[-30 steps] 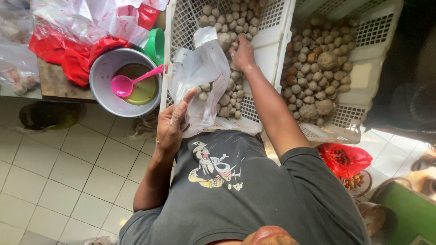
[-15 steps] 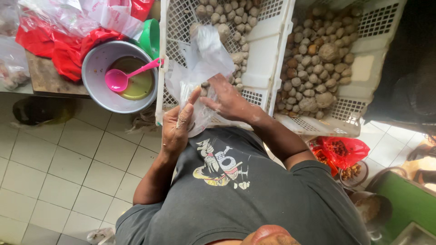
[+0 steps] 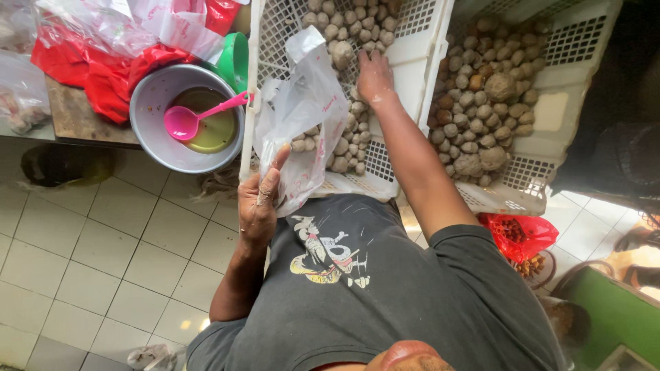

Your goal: The person sits on the floor and uses orange-handled scissors to cut small brown food items from a red plastic bag into an orange tray. After cutting, the person stands and transfers round beige food items from a white crate into a clear plastic bag.

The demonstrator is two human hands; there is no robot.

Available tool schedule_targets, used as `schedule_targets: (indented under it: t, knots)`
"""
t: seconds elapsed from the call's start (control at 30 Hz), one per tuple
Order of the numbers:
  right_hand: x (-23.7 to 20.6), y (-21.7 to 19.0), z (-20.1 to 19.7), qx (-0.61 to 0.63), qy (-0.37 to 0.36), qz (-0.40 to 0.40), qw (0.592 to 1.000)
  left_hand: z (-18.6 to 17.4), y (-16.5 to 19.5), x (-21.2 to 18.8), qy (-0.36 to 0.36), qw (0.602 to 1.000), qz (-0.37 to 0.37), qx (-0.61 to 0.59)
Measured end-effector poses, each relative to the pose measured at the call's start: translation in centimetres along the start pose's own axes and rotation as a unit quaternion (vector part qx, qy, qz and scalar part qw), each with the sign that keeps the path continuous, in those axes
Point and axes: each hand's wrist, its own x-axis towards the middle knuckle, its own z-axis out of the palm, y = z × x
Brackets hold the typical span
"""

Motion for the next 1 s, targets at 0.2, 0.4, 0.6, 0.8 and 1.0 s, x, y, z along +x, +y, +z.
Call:
schedule_targets:
  t: [0.2,0.4,0.6,0.8,1.0]
  knots:
    - [-1.2,-0.4,-2.9,0.313,-0.025,0.097,0.944,0.3,-0.3,0.4,0.014,1.000,-0.002,-0.015]
    - [-7.4,-4.8,-9.5,0.638,-0.348,-0.099,0.680,1.8,-1.5,1.4,-0.011,0.996,-0.004,-0.084]
    - [-4.3,-3.3,-5.0,0.627,-0.177,-0.037,0.758,0.4,-0.8,1.1,0.033,0.994,0.030,-0.098]
    - [3.5,1.0,-1.1,0.122,0.070,-0.001,0.990,0.0,-1.4,0.1,0.043,0.992,0.013,-0.121]
    - [2.6,-0.4,-0.9,0.041,-0.016,0.047,0.998,0.5,-1.2,0.8,0.044,0.997,0.033,-0.046]
